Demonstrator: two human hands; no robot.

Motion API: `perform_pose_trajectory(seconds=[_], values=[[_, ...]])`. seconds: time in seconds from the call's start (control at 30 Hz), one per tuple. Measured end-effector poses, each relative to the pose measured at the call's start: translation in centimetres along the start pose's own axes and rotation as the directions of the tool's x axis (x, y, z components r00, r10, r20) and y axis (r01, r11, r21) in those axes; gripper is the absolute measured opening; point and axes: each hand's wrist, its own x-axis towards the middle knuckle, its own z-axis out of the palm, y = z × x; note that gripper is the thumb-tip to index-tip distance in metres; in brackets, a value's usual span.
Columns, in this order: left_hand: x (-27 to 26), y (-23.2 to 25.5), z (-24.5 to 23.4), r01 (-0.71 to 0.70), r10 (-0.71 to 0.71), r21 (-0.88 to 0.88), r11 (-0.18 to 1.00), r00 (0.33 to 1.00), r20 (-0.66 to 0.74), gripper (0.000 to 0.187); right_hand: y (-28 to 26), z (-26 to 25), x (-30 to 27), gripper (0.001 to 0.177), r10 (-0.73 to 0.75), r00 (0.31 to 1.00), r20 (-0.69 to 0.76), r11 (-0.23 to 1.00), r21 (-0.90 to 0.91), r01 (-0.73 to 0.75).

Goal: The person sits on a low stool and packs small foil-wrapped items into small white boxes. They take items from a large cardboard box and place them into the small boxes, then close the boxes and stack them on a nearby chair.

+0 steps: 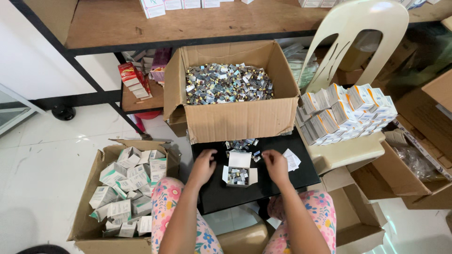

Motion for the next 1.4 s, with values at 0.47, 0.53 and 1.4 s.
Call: perform_pose_trajectory(seconds=[0.47,0.53,1.4], values=[[3.0,-0.1,5.0,-0.176,0.203,0.304,0.936,0.977,-0.061,0.030,-2.4,3.1,1.4,0.012,-0.203,0.978,-0.051,0.940,-0.289,0.180],[2.9,0.3,4.8,-0.146,0.183,0.311,0.939,0.979,-0.094,0.025,-4.6,1.8,1.5,0.010,-0.169,0.976,-0.135,0.978,-0.143,0.150],[2.1,5.0,-0.1,-0.065,0.042,-0.092,0.994,0.971,-0.236,0.029,-0.7,2.1,0.4,0.027,-0.177,0.982,0.067,0.907,-0.376,0.189]])
